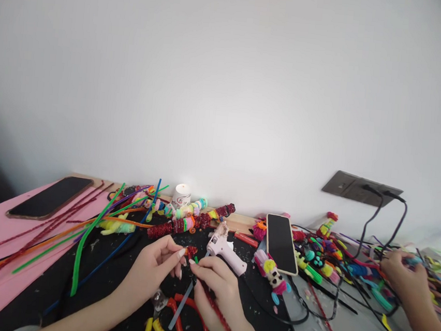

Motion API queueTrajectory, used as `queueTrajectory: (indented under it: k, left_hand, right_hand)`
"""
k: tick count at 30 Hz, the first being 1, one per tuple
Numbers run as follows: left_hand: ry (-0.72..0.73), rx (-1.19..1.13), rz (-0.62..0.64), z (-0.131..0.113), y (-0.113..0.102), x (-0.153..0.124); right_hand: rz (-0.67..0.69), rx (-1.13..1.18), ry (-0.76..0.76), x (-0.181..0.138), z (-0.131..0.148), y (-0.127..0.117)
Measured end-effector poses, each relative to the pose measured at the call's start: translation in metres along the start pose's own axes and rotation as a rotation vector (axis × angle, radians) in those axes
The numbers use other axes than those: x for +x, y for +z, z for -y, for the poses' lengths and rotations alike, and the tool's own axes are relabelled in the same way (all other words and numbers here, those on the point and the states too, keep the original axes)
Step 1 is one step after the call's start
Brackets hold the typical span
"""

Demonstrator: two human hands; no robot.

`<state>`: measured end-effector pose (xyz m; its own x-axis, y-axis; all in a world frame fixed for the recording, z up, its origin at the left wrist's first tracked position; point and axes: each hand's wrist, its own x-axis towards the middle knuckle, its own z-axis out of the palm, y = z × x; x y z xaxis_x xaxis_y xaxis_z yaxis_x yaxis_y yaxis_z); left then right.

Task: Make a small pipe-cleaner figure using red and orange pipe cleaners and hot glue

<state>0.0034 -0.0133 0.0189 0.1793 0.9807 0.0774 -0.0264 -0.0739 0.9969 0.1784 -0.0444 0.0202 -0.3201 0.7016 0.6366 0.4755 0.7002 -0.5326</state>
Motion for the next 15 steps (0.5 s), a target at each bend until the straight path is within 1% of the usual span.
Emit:
queueTrajectory:
  k: [5, 12, 15]
  left_hand:
    - [-0.079, -0.168, -0.025, 0.0027, 0.0019, 0.0019]
    - [-0.183, -0.442, -0.007, 0.0072, 0.0056, -0.0022]
    - [-0.225, -0.512, -0.004, 0.0055, 0.007, -0.0048]
  right_hand:
    - [0.031, -0.051, -0.023, -0.0002, 0.0028, 0.0029]
    - [-0.015, -0.086, -0.029, 0.0003, 0.0048, 0.0045]
    - [-0.009, -0.098, -0.038, -0.001, 0.0034, 0.0056]
